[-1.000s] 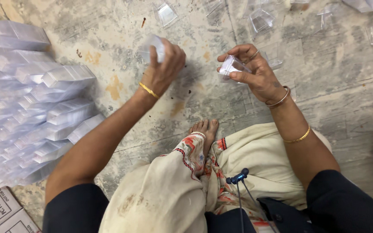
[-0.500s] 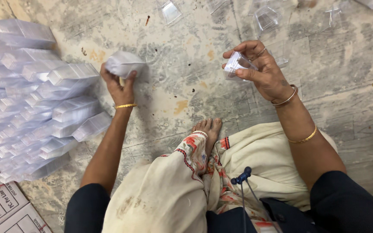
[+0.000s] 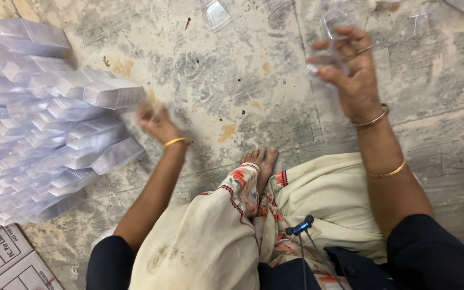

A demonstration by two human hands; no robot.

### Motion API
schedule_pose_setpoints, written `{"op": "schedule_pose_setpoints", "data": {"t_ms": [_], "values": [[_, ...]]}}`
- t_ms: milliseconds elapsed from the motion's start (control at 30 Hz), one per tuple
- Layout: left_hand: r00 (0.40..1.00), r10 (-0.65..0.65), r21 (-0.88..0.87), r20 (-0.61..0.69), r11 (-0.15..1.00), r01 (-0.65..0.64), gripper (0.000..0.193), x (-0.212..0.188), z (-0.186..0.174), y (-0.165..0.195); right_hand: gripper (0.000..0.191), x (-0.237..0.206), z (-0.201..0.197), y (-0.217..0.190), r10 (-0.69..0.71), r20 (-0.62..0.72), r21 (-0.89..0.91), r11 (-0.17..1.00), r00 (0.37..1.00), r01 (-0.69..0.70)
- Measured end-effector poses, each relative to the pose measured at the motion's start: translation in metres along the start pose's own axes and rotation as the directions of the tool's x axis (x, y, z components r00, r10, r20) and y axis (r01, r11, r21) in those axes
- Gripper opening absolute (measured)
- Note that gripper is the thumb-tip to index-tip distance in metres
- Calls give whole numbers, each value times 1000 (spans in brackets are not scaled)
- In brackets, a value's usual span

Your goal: The person sits on the floor and stacks small transparent plastic cups, picking loose cups one at a time and nesting them onto a growing stack held in one hand, placing completed stacks with piles of finished cups on the floor.

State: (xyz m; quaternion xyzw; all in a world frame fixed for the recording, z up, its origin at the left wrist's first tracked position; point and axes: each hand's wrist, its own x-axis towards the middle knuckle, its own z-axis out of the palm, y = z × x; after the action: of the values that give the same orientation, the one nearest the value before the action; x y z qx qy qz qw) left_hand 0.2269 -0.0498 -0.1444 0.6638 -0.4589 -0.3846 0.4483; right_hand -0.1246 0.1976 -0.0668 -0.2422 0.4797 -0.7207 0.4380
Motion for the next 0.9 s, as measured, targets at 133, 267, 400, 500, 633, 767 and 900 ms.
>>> {"op": "schedule_pose_setpoints", "data": {"t_ms": [133, 267, 400, 500, 633, 767, 900], "values": [[661, 460, 43, 593, 802, -596, 53, -13, 61, 34, 60, 5, -13, -4, -52, -105, 30, 998, 993, 56], [169, 709, -72, 685, 296, -952, 52, 26, 144, 71, 59, 6, -13, 0, -20, -89, 40, 999, 996, 24], [72, 586, -24, 807, 154, -988, 28, 48, 198, 95, 67, 3, -12, 10, -1, -26, 5, 1000, 1000, 1], [290, 601, -133, 745, 560, -818, 11, 19, 204, 102, 72, 5, -12, 15, 4, 7, 11, 1000, 1000, -4], [253, 221, -167, 942, 962, -217, 18, -81, 181, 112, 76, 9, 1, 23, 20, 107, 75, 997, 994, -28], [76, 617, -426, 783, 622, -658, 35, -137, 171, 126, 74, 5, 13, 26, -101, 144, 132, 988, 985, 82], [247, 562, -366, 790, 754, -545, 36, -99, 211, 130, 60, 1, 3, 17, -104, 88, 181, 980, 991, 87]]}}
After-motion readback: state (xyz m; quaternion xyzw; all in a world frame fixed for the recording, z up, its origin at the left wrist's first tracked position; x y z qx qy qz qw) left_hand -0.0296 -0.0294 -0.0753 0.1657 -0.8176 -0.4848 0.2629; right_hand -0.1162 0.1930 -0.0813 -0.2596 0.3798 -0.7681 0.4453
